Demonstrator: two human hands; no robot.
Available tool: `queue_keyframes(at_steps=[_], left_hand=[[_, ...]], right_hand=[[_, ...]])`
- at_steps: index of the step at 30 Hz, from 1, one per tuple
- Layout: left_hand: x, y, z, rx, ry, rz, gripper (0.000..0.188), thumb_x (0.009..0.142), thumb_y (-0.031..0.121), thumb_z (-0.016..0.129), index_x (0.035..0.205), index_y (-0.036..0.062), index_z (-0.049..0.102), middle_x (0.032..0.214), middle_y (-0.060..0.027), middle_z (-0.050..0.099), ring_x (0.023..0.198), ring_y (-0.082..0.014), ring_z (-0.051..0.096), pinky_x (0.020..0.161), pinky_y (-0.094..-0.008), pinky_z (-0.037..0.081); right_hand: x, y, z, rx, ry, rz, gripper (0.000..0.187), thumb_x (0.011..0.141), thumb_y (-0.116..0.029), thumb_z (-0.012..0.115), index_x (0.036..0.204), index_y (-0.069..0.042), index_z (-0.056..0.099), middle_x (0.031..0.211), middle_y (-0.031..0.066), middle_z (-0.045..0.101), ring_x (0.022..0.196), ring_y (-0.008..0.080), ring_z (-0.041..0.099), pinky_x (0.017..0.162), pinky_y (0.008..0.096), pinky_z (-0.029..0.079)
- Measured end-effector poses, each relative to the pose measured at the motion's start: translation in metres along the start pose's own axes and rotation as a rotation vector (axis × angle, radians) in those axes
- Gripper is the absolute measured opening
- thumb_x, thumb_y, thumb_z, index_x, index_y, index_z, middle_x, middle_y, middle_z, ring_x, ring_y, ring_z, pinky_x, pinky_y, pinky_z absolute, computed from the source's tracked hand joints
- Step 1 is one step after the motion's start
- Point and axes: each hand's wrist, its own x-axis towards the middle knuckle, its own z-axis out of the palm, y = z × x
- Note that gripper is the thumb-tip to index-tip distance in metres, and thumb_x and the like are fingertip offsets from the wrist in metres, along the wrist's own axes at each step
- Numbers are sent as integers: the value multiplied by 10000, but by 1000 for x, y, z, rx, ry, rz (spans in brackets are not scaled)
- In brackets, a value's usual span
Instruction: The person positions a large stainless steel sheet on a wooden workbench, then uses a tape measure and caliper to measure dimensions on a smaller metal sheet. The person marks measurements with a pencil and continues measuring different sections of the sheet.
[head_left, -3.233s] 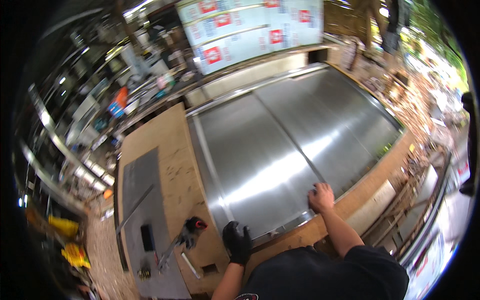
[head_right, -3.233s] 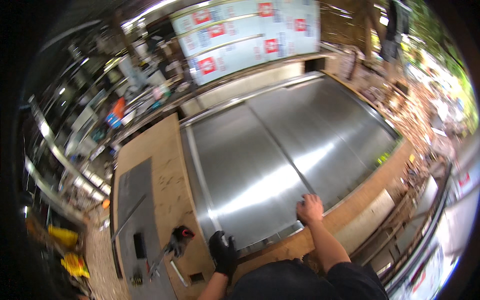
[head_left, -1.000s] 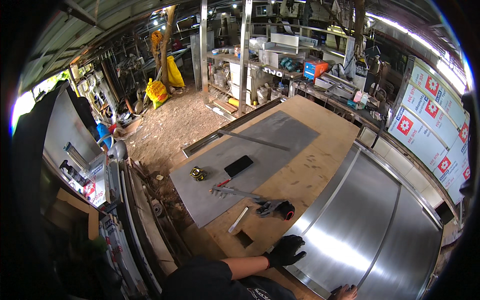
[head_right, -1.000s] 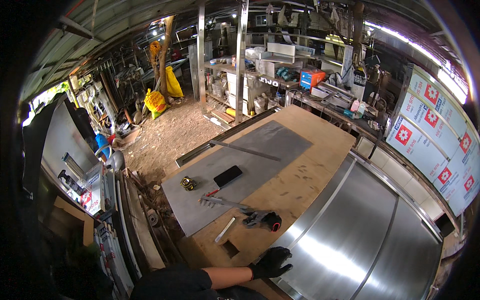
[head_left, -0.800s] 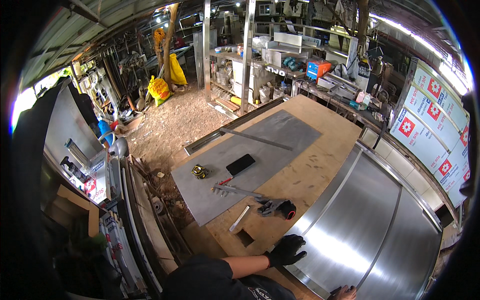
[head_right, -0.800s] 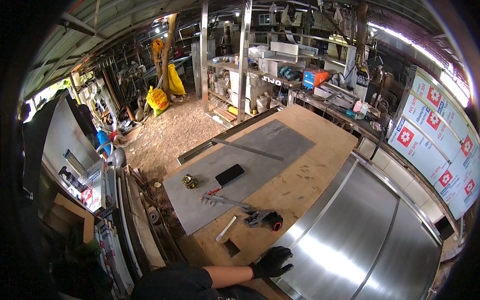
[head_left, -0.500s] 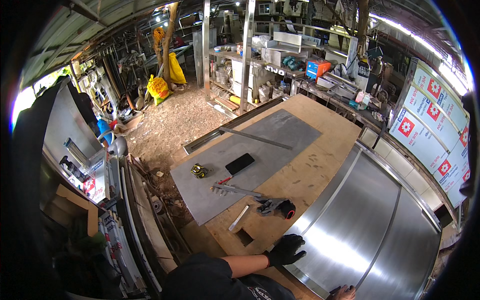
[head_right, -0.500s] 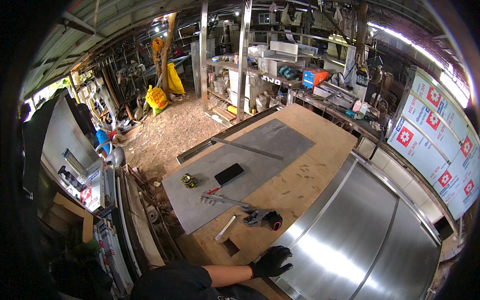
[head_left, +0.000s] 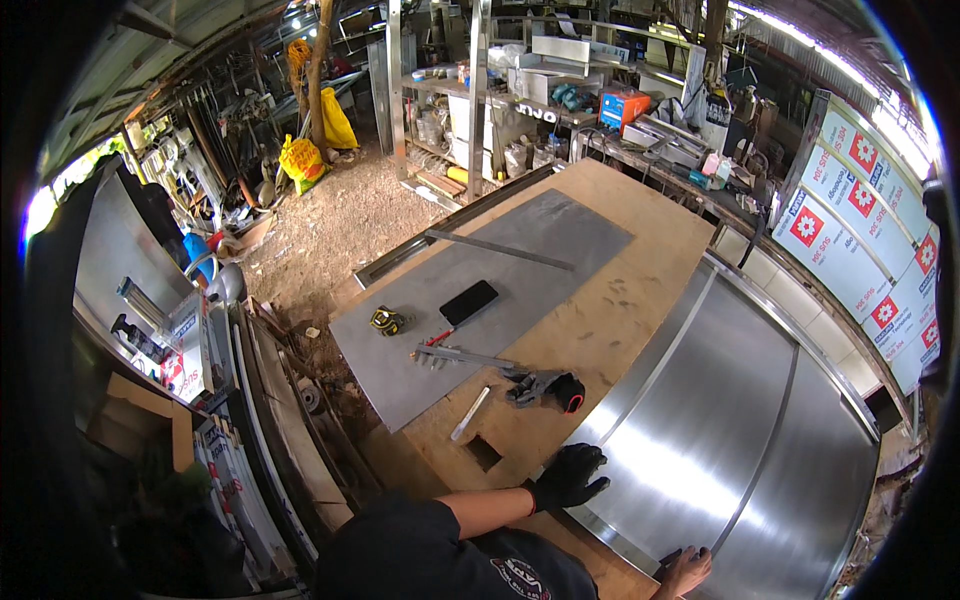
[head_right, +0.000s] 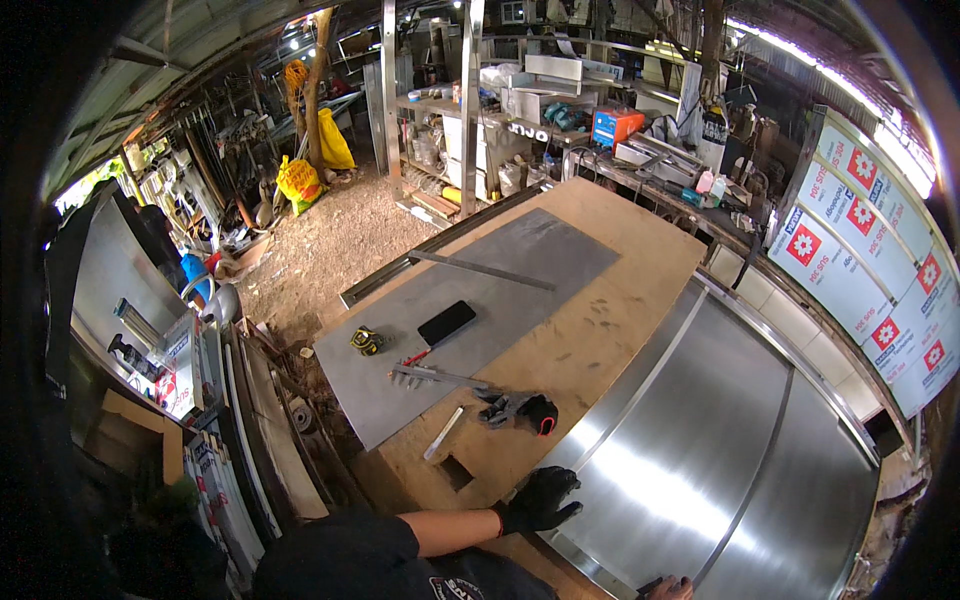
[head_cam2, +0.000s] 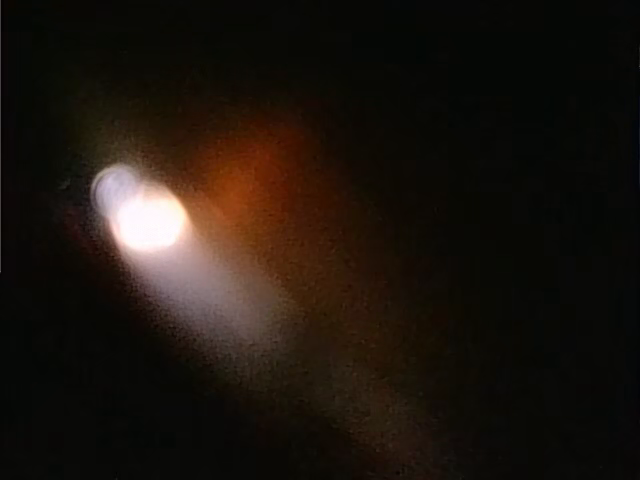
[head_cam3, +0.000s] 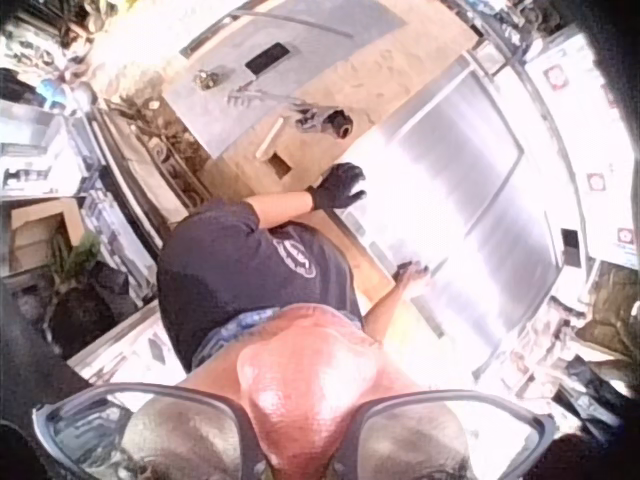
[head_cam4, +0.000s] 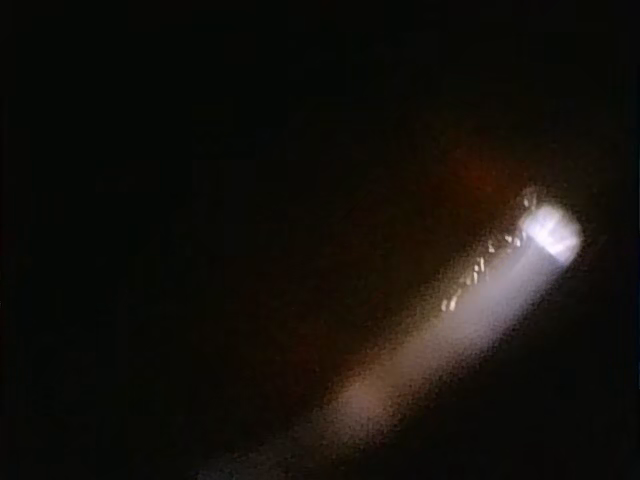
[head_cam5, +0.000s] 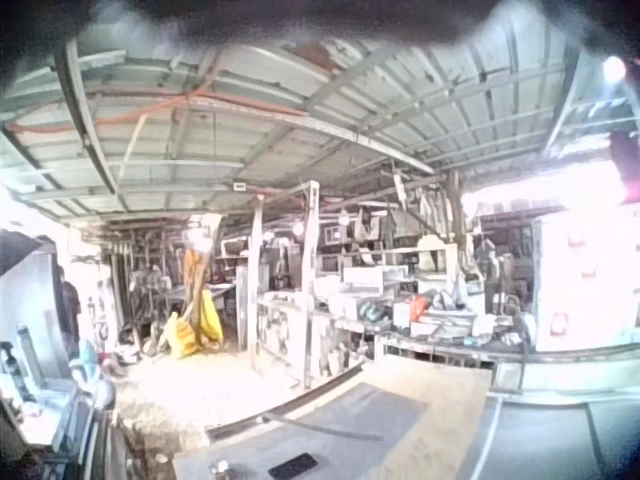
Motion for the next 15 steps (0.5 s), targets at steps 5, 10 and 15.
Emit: queue_keyframes(at_steps=[5,10,15], left_hand=[[-1,3,-5,6,1,-8,357,887,339,702,1087,56,614,1062,-137,607,1031,-339,580,890,-477,455],[-4,-2,0,-10,-112,-75,391,909,334,693,1173,69,580,1184,-162,583,1157,-372,533,996,-506,410],[-4,0,-1,-27,-128,-98,391,907,340,691,1170,71,586,1195,-164,581,1168,-370,529,998,-502,410]], right_hand=[[1,12,26,-46,303,-165,344,899,-232,669,1164,-13,643,1154,164,689,1112,366,595,977,473,461],[-2,5,22,-42,295,-160,351,906,-239,670,1181,-22,643,1170,165,686,1123,365,595,979,471,461],[-3,10,21,-64,286,-176,360,920,-260,654,1187,-18,648,1178,169,687,1116,370,595,979,478,457]])
